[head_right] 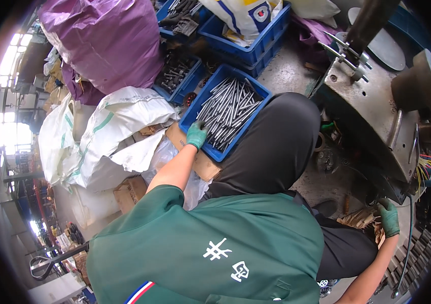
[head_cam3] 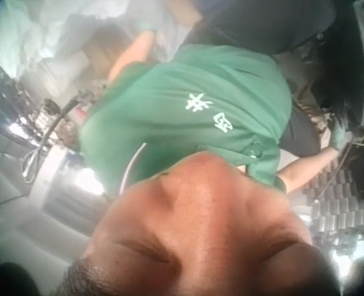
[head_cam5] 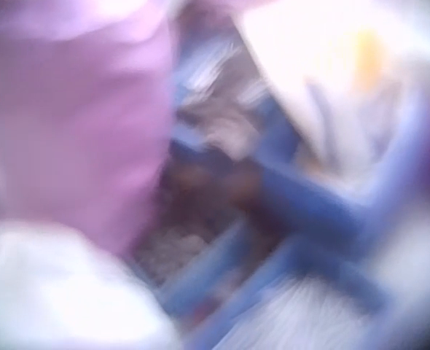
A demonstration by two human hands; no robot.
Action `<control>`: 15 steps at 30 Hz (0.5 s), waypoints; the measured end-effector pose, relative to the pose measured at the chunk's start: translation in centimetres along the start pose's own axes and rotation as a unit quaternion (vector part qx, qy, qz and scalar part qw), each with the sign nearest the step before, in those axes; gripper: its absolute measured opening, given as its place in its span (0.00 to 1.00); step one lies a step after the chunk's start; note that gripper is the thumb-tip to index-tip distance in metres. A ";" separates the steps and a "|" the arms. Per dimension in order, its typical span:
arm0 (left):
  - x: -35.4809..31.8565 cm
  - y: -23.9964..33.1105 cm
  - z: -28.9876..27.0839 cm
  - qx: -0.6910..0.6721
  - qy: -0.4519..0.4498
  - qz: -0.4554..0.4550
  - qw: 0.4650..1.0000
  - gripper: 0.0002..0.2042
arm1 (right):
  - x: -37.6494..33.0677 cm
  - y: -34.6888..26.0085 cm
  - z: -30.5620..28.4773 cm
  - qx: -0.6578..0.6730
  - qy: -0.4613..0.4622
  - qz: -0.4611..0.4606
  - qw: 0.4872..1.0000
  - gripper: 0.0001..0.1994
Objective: The person assembles mechanical components using a press machine, placing metal rods and circular parts onto the machine bed and operating a lever to press them together.
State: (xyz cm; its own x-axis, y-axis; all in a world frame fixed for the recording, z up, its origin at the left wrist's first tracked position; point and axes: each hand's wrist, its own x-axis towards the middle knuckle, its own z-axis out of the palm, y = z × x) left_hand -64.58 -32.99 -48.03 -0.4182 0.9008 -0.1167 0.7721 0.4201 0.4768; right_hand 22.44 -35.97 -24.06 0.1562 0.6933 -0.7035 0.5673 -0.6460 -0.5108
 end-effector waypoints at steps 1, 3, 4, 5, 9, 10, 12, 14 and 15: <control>0.0 0.4 -0.4 -0.017 0.029 -0.011 0.999 0.16 | 0.2 0.5 -0.2 0.002 -0.001 0.006 1.000 0.22; 0.1 -0.4 -1.6 -0.031 0.075 -0.064 0.995 0.14 | 1.1 3.1 -1.2 0.024 -0.010 -0.015 1.000 0.22; -0.4 -1.5 -2.4 -0.062 0.115 -0.080 0.988 0.13 | 1.4 3.4 -1.1 0.029 -0.010 -0.009 0.999 0.22; -1.1 -3.5 -3.3 -0.051 0.133 -0.107 0.984 0.12 | 1.7 3.3 -1.3 0.031 -0.008 -0.005 0.999 0.22; -5.5 -11.3 -5.2 -0.111 0.179 -0.303 0.929 0.13 | 2.9 4.2 -2.6 0.064 -0.027 0.005 0.998 0.22; -7.0 -13.3 -5.2 -0.150 0.182 -0.349 0.907 0.11 | 3.2 4.2 -2.5 0.068 -0.033 0.010 0.997 0.22; -10.1 -10.9 -4.7 -0.265 0.134 -0.377 0.877 0.09 | 2.8 4.3 -2.5 0.071 -0.025 0.021 0.997 0.22; -13.5 -8.7 -6.1 -0.270 0.102 -0.359 0.887 0.07 | 2.6 4.2 -2.3 0.081 -0.028 0.019 0.996 0.21; -15.0 -10.3 -5.4 -0.257 0.148 -0.332 0.896 0.08 | 2.8 4.0 -2.2 0.082 -0.031 0.013 0.996 0.21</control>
State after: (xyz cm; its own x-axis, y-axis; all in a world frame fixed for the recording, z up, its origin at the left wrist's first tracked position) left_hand -68.88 -51.46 -46.47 -0.8700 0.3719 -0.3238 0.0160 0.6776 0.7352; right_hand 26.96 -35.89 -26.97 0.1165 0.6574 -0.7445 0.4238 -0.7108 -0.5614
